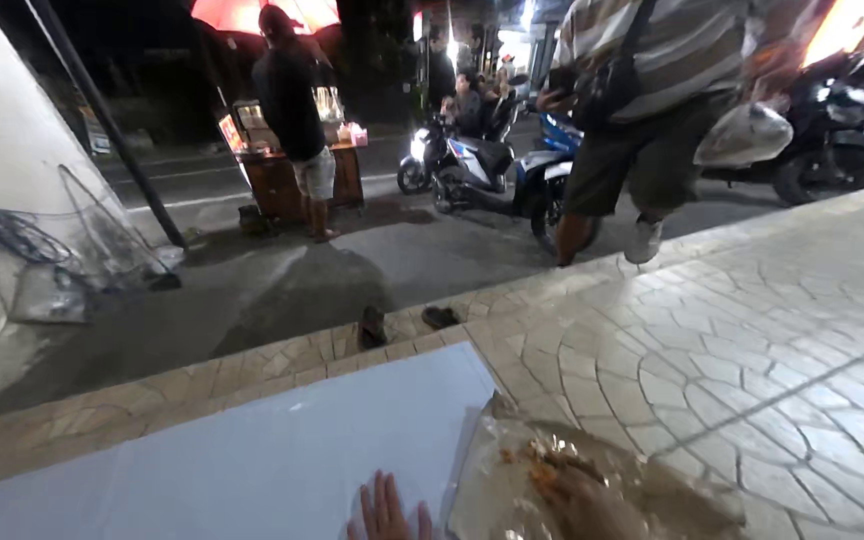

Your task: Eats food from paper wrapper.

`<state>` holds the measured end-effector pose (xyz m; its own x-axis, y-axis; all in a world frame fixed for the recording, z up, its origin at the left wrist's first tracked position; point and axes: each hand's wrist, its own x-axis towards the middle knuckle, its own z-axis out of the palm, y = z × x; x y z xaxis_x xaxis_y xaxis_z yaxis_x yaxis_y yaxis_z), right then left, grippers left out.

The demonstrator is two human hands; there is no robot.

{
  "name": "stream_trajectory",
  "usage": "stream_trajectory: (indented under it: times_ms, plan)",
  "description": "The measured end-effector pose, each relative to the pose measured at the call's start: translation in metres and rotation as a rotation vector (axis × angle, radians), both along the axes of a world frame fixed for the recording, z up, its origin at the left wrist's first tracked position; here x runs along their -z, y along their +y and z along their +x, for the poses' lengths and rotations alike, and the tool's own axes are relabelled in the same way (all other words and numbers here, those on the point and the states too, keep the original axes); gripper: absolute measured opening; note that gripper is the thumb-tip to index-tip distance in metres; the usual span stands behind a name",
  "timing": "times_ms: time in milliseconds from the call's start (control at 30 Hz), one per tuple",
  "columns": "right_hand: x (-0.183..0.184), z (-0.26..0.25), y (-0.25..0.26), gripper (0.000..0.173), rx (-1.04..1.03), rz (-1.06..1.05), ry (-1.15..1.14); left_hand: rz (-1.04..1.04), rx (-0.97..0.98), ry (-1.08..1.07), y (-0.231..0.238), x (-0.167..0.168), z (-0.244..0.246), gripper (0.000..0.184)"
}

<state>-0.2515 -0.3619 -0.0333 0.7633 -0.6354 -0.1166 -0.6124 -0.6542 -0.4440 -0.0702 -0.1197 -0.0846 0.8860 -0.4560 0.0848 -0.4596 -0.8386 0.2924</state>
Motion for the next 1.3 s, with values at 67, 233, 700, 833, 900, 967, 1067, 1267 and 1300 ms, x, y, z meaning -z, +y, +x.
stream_trajectory:
  times_ms: [67, 233, 700, 833, 900, 967, 1067, 1267, 1300]
  plan:
    - [0.002, 0.003, -0.001, 0.037, 0.065, 0.006, 0.011, -0.012, -0.011, -0.022, -0.001, -0.002, -0.001, 0.076]
    - [-0.012, 0.011, 0.005, 0.031, 0.146, 0.119, 0.04, 0.063, 0.004, 0.037, 0.001, -0.013, -0.004, 0.073]
    - [-0.014, 0.006, -0.009, 0.02, -0.118, 0.004, 0.159, 0.107, -0.017, 0.087, -0.002, -0.006, -0.002, 0.073]
    - [-0.031, 0.005, -0.004, 0.032, -0.09, 0.059, 0.399, 0.106, -0.014, 0.072, -0.002, -0.005, -0.003, 0.073]
    - [-0.037, 0.003, -0.007, 0.041, -0.08, 0.108, 0.462, 0.089, -0.015, 0.065, -0.003, -0.005, -0.003, 0.072]
    - [-0.04, -0.003, -0.01, 0.041, -0.083, 0.129, 0.409, 0.087, -0.018, 0.092, -0.002, -0.007, -0.002, 0.072]
    - [-0.043, -0.01, -0.012, 0.038, -0.08, 0.14, 0.247, 0.098, -0.019, 0.102, -0.002, -0.006, -0.002, 0.072]
    - [-0.027, 0.001, 0.013, 0.012, -0.366, 0.23, 0.009, 0.082, -0.001, 0.087, 0.0, -0.005, -0.002, 0.072]
    - [-0.019, 0.004, 0.016, 0.011, -0.43, 0.218, 0.002, 0.079, 0.001, 0.092, 0.001, -0.006, -0.002, 0.072]
